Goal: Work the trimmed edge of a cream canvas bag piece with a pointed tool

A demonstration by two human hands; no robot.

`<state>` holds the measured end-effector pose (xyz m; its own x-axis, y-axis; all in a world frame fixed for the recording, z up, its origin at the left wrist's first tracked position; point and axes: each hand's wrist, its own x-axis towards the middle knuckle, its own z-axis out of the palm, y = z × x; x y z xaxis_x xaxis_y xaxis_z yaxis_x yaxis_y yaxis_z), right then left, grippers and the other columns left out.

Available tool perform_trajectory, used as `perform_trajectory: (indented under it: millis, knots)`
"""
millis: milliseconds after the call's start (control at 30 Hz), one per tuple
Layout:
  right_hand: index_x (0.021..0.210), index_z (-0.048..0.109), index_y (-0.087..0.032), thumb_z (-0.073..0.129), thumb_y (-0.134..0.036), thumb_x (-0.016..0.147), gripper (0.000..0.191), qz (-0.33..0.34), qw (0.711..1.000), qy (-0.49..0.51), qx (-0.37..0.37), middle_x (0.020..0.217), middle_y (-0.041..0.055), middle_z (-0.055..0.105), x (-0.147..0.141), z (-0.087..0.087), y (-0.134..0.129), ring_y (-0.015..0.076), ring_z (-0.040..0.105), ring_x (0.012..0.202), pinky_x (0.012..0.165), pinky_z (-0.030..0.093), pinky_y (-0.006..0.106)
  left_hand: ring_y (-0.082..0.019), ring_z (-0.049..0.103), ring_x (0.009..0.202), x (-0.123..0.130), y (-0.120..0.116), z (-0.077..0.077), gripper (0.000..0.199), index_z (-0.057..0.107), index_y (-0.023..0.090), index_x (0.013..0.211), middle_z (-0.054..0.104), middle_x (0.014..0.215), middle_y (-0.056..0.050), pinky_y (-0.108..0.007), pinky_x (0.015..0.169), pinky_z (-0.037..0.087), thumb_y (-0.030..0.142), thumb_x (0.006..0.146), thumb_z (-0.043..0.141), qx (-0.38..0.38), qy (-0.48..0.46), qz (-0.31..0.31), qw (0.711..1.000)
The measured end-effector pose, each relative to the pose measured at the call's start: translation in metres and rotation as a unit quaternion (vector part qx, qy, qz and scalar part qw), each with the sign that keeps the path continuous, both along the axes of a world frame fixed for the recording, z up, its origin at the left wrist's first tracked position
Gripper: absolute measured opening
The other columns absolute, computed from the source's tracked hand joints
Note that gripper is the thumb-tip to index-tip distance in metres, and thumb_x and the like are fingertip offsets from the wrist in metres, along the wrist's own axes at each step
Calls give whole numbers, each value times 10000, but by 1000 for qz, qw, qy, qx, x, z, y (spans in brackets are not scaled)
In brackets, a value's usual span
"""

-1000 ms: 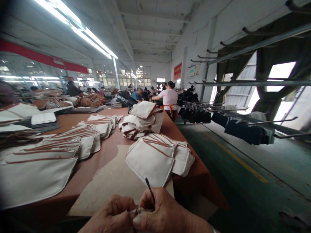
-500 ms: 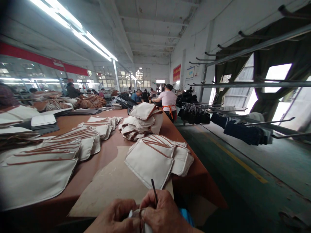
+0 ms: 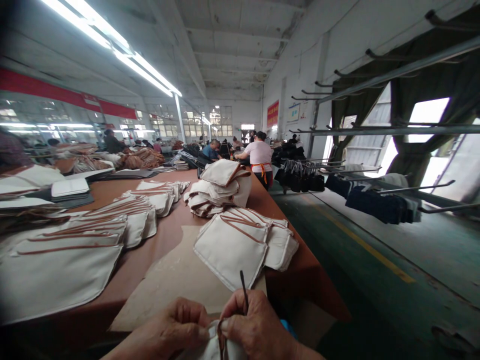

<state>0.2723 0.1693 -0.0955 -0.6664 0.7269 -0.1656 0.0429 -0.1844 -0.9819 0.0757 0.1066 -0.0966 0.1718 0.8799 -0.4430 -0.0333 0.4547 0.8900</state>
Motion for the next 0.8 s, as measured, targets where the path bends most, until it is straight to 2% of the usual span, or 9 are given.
perform_trajectory:
  millis: [100, 333, 500, 600, 667, 733, 800]
  knots:
    - [727, 587, -134, 640, -267, 587, 200, -1, 1000, -1, -1, 578, -31, 524, 1, 2, 0, 78, 385, 498, 450, 276, 196, -91, 354, 477, 0, 1, -5, 322, 667, 115, 663, 528, 534, 13, -244, 458, 201, 389, 568, 805, 26, 18, -3, 999]
    - [710, 615, -130, 641, -252, 584, 177, -3, 1000, -3, 3, 552, -24, 537, 1, 4, -3, 87, 404, 482, 442, 289, 200, -65, 315, 429, 4, 2, -17, 167, 599, 146, 625, 483, 492, 51, -229, 425, 187, 248, 634, 731, 56, 72, -13, 996]
    - [695, 670, -110, 651, -228, 595, 156, -20, 999, 0, 35, 573, 2, 581, -1, -3, -4, 93, 428, 501, 459, 308, 206, -50, 281, 436, 12, 5, -30, 230, 518, 172, 562, 434, 489, 72, -220, 425, 158, 203, 595, 743, 74, 73, 3, 995]
    - [694, 691, -109, 685, -240, 628, 147, -27, 998, 9, 61, 611, 21, 625, 0, -6, -5, 114, 503, 555, 532, 383, 225, -54, 295, 452, 17, 5, -23, 191, 559, 158, 609, 459, 515, 62, -220, 447, 172, 241, 604, 732, 80, 65, 2, 995]
    - [712, 710, -112, 703, -257, 669, 152, -23, 995, 26, 94, 651, 39, 659, 2, -9, -5, 136, 558, 609, 589, 421, 241, -56, 303, 457, 20, 4, -12, 128, 593, 143, 642, 479, 546, 48, -225, 463, 183, 240, 626, 676, 68, 39, -30, 996]
    - [741, 728, -119, 706, -269, 722, 152, -16, 985, 53, 162, 687, 51, 678, 5, -12, -4, 148, 592, 643, 617, 439, 248, -53, 289, 452, 23, 2, -1, 46, 577, 149, 613, 465, 557, 47, -232, 467, 164, 189, 617, 597, 63, 16, -60, 996]
    - [750, 735, -136, 687, -257, 783, 134, 0, 959, 86, 269, 690, 49, 683, 7, -17, -1, 142, 605, 643, 626, 445, 243, -52, 259, 441, 24, 0, 4, 18, 533, 167, 570, 434, 537, 57, -242, 459, 129, 150, 566, 537, 71, 7, -61, 996]
